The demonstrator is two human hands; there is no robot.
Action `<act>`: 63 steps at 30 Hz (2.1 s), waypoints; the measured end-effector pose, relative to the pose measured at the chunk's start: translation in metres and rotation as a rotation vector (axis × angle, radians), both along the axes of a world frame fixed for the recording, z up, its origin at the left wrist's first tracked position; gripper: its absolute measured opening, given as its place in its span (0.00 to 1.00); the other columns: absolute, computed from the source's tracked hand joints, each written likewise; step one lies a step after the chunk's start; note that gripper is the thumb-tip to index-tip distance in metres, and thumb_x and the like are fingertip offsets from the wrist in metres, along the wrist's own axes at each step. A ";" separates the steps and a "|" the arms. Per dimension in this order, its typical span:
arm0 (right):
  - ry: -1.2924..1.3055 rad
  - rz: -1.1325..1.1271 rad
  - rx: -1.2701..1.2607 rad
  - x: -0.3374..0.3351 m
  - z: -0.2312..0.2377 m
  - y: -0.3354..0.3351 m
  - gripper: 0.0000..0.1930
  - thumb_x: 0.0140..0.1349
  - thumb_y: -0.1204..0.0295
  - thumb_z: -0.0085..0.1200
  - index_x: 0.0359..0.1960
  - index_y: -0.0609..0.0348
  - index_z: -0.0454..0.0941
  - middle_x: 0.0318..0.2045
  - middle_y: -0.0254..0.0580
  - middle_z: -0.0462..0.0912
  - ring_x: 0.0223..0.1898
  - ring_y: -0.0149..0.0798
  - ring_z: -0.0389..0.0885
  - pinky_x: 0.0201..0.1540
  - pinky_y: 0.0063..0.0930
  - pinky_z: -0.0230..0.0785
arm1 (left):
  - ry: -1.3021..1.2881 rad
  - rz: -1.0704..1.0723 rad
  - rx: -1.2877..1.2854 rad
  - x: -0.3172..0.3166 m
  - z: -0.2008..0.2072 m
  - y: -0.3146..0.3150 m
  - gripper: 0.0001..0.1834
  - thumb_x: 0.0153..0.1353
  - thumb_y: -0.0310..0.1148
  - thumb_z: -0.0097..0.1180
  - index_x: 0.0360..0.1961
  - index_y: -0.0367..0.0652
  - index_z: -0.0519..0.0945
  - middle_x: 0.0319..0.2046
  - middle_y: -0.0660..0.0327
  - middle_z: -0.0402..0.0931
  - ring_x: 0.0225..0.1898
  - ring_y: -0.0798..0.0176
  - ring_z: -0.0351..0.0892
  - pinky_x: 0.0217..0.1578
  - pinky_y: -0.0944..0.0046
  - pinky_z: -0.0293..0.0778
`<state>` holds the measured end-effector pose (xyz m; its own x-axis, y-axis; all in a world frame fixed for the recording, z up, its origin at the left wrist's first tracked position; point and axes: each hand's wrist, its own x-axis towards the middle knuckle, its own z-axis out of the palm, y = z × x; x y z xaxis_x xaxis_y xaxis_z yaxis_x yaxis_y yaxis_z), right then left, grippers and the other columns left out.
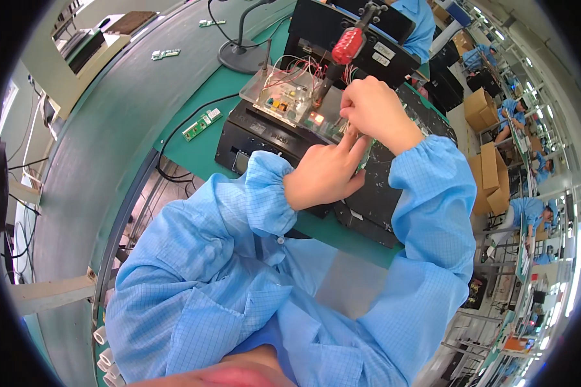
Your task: Testing and assembling small circuit boards using an industrial testing machine.
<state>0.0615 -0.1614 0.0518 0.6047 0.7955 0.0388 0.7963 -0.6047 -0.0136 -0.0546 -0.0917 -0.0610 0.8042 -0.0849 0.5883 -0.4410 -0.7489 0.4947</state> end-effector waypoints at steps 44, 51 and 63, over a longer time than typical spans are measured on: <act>0.071 -0.014 0.093 0.003 -0.007 -0.002 0.06 0.51 0.74 0.63 0.30 0.62 0.88 0.21 0.50 0.85 0.25 0.46 0.86 0.33 0.35 0.77 | -0.020 0.025 -0.128 0.002 -0.008 0.007 0.18 0.52 0.32 0.60 0.40 0.36 0.70 0.56 0.47 0.72 0.21 0.47 0.81 0.19 0.51 0.78; 0.063 -0.028 0.080 0.004 -0.007 -0.001 0.06 0.50 0.74 0.64 0.29 0.61 0.88 0.22 0.50 0.85 0.27 0.49 0.86 0.34 0.37 0.78 | 0.003 0.018 -0.117 0.001 -0.005 0.009 0.18 0.53 0.33 0.59 0.41 0.35 0.70 0.55 0.47 0.72 0.21 0.46 0.81 0.20 0.50 0.78; 0.074 -0.026 0.094 0.009 -0.004 -0.008 0.06 0.50 0.70 0.67 0.28 0.58 0.89 0.23 0.47 0.86 0.25 0.47 0.85 0.32 0.37 0.77 | 0.020 -0.028 -0.146 0.002 -0.005 0.011 0.18 0.53 0.33 0.59 0.41 0.36 0.70 0.53 0.48 0.74 0.22 0.45 0.82 0.21 0.47 0.78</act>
